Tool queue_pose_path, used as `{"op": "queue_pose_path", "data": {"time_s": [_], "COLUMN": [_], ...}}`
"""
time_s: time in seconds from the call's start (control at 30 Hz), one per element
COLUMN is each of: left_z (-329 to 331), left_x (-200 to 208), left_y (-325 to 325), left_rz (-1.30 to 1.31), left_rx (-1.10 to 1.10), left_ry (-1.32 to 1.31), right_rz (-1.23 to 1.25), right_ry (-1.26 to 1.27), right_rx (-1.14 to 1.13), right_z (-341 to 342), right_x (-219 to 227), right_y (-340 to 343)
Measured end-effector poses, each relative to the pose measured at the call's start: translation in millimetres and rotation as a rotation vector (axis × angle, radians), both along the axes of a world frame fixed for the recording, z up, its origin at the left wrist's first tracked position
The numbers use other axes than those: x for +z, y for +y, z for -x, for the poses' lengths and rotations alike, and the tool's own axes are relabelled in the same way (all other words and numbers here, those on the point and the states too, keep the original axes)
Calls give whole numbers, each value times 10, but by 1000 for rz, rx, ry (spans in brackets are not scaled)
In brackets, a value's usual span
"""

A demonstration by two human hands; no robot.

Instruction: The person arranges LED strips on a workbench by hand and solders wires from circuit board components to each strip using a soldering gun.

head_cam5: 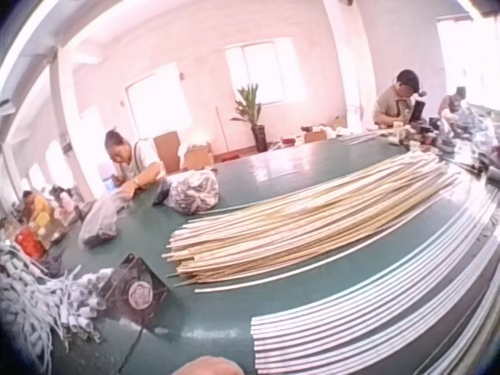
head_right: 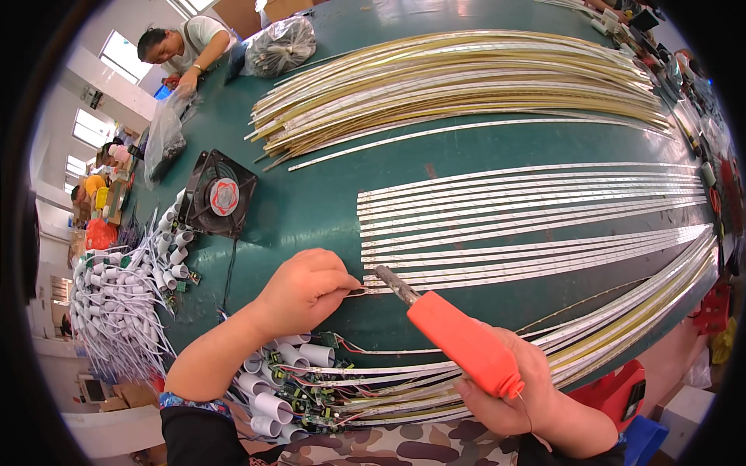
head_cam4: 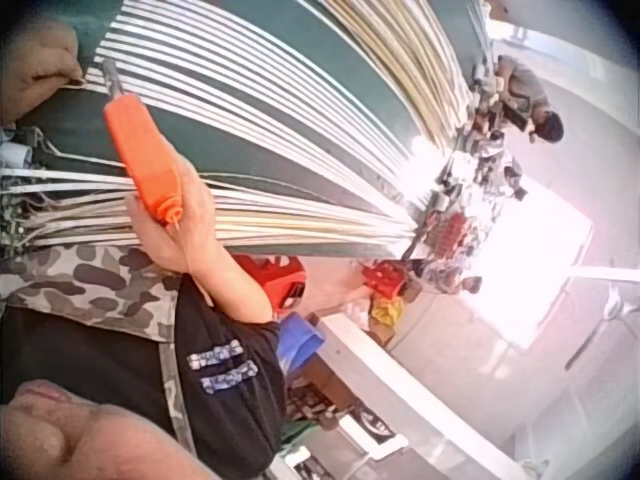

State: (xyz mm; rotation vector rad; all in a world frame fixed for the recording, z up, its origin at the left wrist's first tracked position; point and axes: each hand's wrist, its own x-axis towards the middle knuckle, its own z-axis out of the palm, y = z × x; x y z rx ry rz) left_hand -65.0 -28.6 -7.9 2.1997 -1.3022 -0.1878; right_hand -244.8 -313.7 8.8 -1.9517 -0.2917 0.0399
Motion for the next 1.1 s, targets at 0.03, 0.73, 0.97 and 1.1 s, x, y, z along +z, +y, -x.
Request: {"op": "queue_pose_path", "data": {"time_s": [0.03, 0.73, 0.97, 1.1], "left_z": [1, -15, -4, -15], "left_x": [5, 118, 46, 136], "left_y": [6, -83, -120, -200], "left_rz": [2, -68, -121, -182], "left_rx": [17, 211, 152, 237], "left_ry": [59, 404, 217, 343], "right_rz": [-7, -157, -162, -156], "right_ry": [6, 123, 112, 63], "right_rx": [-5, -76, -41, -17], "right_z": [-1, 1, -26, -66], "right_x": [2, -21, 0, -13], "right_y": [0, 48, 43, 51]}}
